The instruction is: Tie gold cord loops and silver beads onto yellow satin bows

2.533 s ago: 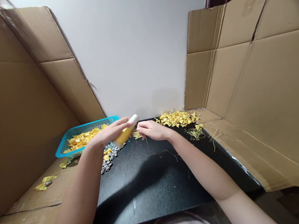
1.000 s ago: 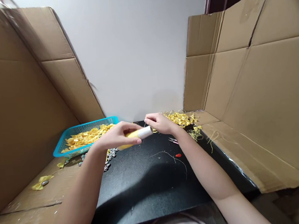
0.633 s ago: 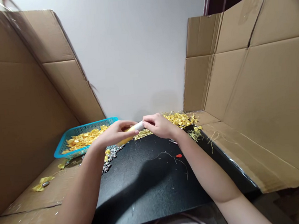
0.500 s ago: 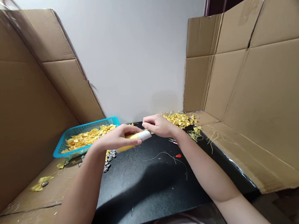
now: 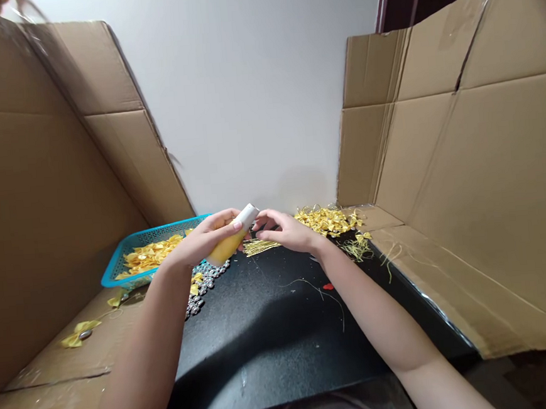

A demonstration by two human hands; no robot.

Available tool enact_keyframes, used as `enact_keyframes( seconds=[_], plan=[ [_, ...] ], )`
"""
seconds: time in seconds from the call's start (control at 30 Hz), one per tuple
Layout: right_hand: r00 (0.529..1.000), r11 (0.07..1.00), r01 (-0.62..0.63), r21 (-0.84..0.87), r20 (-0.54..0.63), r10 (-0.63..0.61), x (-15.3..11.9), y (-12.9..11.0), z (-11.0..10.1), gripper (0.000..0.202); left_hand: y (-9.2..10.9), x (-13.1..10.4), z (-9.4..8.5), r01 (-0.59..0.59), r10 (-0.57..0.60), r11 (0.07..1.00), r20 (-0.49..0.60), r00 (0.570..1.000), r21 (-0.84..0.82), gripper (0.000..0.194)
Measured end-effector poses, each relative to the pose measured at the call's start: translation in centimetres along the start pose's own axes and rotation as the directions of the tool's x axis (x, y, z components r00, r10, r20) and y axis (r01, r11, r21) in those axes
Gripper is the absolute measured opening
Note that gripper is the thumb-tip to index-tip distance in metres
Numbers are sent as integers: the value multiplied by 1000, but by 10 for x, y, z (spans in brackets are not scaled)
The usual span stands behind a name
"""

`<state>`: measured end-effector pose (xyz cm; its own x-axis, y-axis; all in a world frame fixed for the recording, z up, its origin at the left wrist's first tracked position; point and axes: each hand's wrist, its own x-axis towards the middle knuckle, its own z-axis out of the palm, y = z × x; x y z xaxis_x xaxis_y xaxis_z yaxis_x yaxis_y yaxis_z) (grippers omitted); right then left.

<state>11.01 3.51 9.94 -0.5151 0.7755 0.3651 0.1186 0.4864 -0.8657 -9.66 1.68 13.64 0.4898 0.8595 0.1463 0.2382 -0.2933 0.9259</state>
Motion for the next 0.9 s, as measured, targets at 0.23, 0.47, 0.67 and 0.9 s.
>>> enact_keyframes(
  seconds=[0.23,0.47,0.67,0.9],
  plan=[
    [993,993,67,93,94,-76,6,11,28,21,4,0,1,82,-80,996,-57,995,24,37],
    [988,936,141,-322,-14,-153,-3,-6,15,28,-1,0,-3,93,-106,959,34,994,270,36],
    [985,756,79,-649,-68,-161,-14,-23,3,24,1,-1,16,22,-85,834,89,992,551,29],
    [979,749,130,-650,-35,-200,-15,-25,1,25,-6,4,30,-34,-54,848,149,987,529,33]
  ],
)
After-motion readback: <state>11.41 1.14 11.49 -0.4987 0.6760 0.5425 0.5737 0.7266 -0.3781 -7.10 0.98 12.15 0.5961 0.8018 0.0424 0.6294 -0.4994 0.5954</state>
